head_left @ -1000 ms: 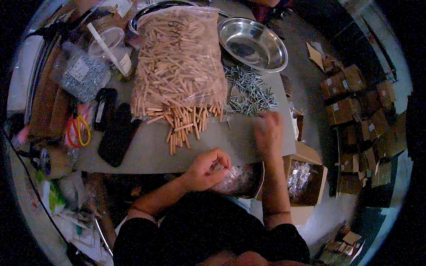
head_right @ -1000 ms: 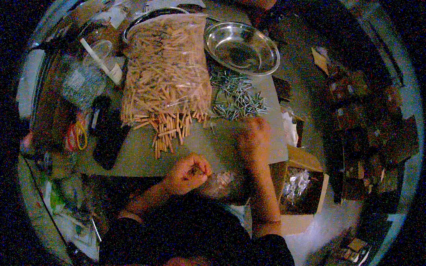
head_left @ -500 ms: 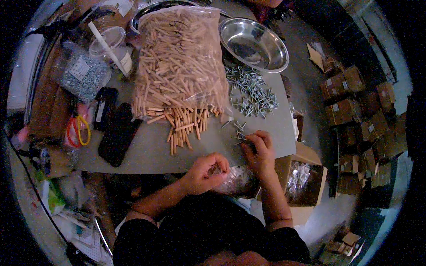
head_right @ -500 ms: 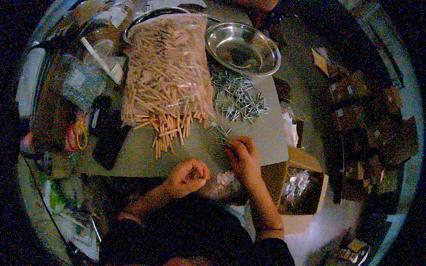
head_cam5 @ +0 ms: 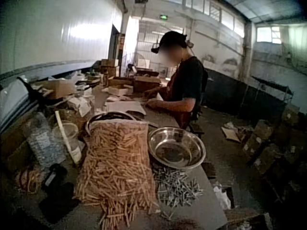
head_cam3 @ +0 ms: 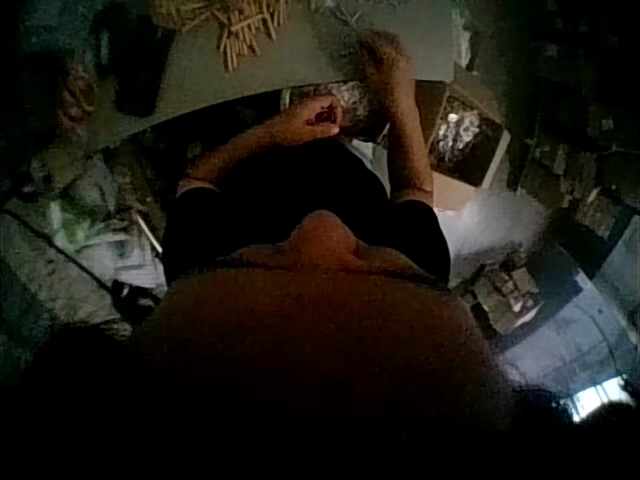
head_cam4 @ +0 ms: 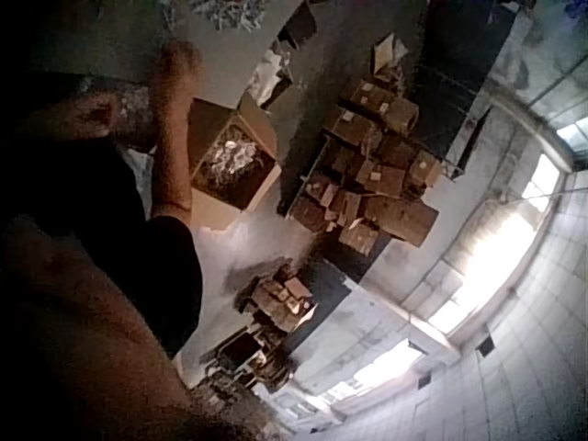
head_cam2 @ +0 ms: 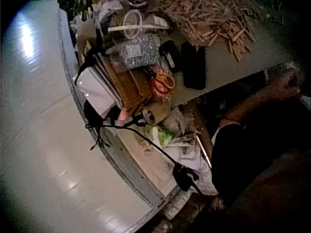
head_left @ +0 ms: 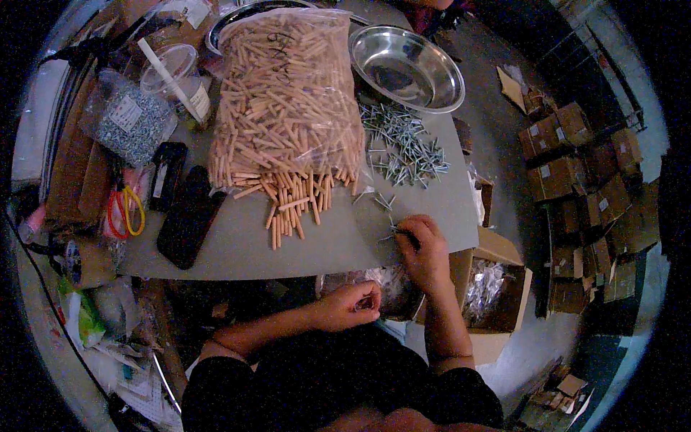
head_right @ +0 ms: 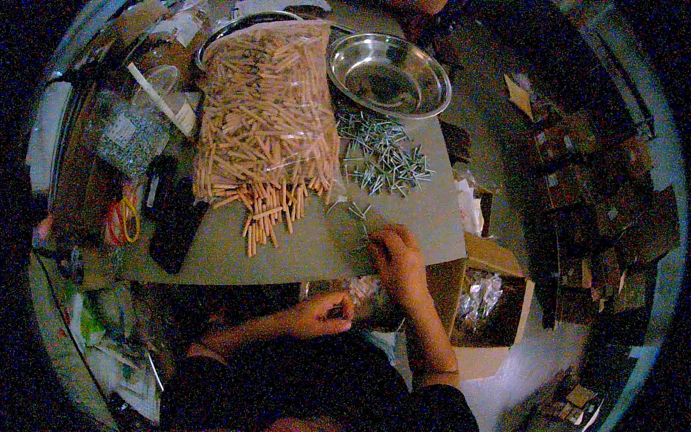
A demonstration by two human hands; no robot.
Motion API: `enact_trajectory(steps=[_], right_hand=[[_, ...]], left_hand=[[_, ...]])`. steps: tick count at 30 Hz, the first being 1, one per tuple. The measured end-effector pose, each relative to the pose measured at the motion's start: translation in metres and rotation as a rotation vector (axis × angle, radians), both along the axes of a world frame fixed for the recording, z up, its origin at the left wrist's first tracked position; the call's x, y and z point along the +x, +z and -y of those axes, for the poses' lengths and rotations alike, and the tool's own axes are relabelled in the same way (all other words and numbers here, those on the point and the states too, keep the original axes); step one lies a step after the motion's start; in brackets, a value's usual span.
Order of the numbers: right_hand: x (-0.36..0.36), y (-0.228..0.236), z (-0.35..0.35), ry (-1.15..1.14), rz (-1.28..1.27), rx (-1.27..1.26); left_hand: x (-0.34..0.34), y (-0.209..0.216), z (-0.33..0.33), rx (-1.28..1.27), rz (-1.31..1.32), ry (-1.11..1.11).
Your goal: The person repeatedly picks up small wooden dowels and metal nails from a table, inserts the nails into the dowels, and places the assembled units into a small plastic bag. The person continues this repetitive assembly process throughout the clip.
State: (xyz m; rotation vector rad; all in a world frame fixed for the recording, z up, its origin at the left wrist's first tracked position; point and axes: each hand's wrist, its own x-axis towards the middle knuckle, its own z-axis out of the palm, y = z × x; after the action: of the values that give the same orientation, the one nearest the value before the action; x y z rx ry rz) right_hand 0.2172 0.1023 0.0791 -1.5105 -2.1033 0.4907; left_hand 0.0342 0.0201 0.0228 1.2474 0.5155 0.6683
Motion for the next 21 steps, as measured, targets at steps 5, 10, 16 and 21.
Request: enact_trajectory(steps=[5,10,16,21], right_hand=[[0.0,0.013,0.003,-0.058,0.039,0.026],[-0.006,0.01,-0.005,-0.148,0.104,0.0],[0.004,0.018,-0.01,-0.186,0.142,-0.013],[0.031,0.019,-0.002,-0.11,0.164,-0.043]], left_hand=[[0.008,-0.015,0.003,0.026,-0.082,0.011],[0.019,-0.024,0.004,0.012,-0.034,0.061],[0.037,-0.043,-0.005,0.024,-0.072,0.032],[0.066,-0.059,-0.017,-0.383,0.112,-0.051]])
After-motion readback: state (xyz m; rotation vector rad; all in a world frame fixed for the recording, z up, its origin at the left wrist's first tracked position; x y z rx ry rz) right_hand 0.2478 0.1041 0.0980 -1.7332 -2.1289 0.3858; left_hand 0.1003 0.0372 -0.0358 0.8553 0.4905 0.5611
